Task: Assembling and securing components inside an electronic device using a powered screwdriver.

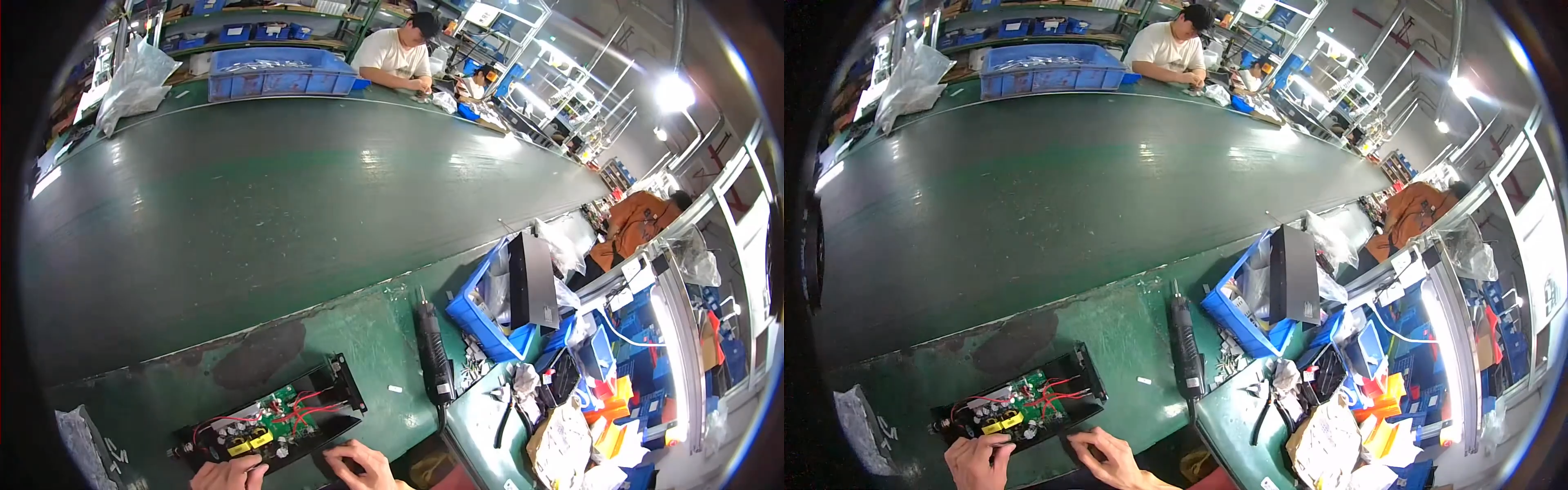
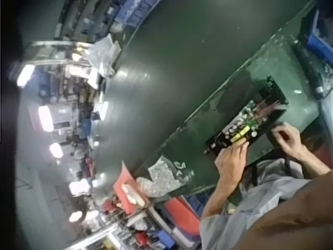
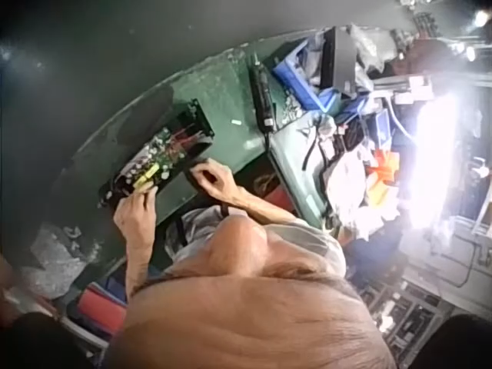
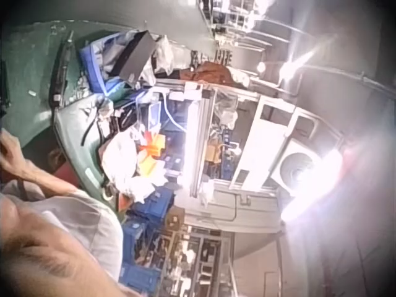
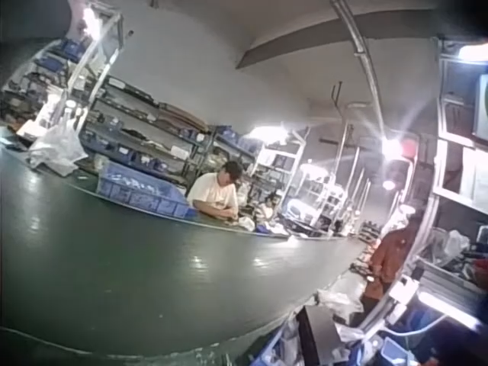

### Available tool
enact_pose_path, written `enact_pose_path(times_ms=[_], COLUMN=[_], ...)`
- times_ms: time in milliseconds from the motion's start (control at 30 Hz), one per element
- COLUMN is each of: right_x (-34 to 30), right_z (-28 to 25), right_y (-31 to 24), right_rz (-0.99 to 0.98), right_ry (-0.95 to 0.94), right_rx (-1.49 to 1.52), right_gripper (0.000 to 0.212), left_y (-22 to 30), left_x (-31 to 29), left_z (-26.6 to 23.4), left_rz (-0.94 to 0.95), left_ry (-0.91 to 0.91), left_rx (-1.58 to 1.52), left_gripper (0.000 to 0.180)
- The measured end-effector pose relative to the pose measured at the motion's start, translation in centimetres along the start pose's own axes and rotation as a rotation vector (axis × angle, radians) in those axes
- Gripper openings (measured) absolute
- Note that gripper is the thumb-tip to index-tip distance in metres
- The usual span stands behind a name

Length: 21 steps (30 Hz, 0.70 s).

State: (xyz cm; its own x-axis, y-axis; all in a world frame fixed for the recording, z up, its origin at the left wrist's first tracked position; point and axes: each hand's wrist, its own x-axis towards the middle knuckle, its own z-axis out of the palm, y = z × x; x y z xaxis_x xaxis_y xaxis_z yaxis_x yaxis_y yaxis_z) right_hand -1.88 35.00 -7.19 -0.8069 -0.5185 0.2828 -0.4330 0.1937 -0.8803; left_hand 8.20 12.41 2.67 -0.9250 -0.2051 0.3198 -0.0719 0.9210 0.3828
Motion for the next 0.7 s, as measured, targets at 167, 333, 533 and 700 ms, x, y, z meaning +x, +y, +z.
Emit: enact_pose_path(times_ms=[167,333,533,700], right_x=[0.5,0.9,1.3,1.1], right_z=[0.3,-0.9,-0.1,0.1], right_y=[1.0,0.0,0.4,0.5], right_rz=[0.015,0.071,0.024,-0.016], right_ry=[-0.096,-0.064,-0.065,-0.092], right_rx=[0.055,-0.087,-0.078,-0.077], right_gripper=[0.028,0.013,0.019,0.021], left_y=[-0.8,-0.8,-1.2,-1.4], left_x=[-0.8,0.7,1.4,0.9], left_z=[0.1,0.7,0.0,-0.1], left_rz=[-0.039,-0.141,-0.228,-0.215], left_ry=[-0.021,-0.052,-0.167,-0.234], left_rx=[-0.012,-0.130,-0.186,-0.160], left_gripper=[0.014,0.021,0.023,0.024])
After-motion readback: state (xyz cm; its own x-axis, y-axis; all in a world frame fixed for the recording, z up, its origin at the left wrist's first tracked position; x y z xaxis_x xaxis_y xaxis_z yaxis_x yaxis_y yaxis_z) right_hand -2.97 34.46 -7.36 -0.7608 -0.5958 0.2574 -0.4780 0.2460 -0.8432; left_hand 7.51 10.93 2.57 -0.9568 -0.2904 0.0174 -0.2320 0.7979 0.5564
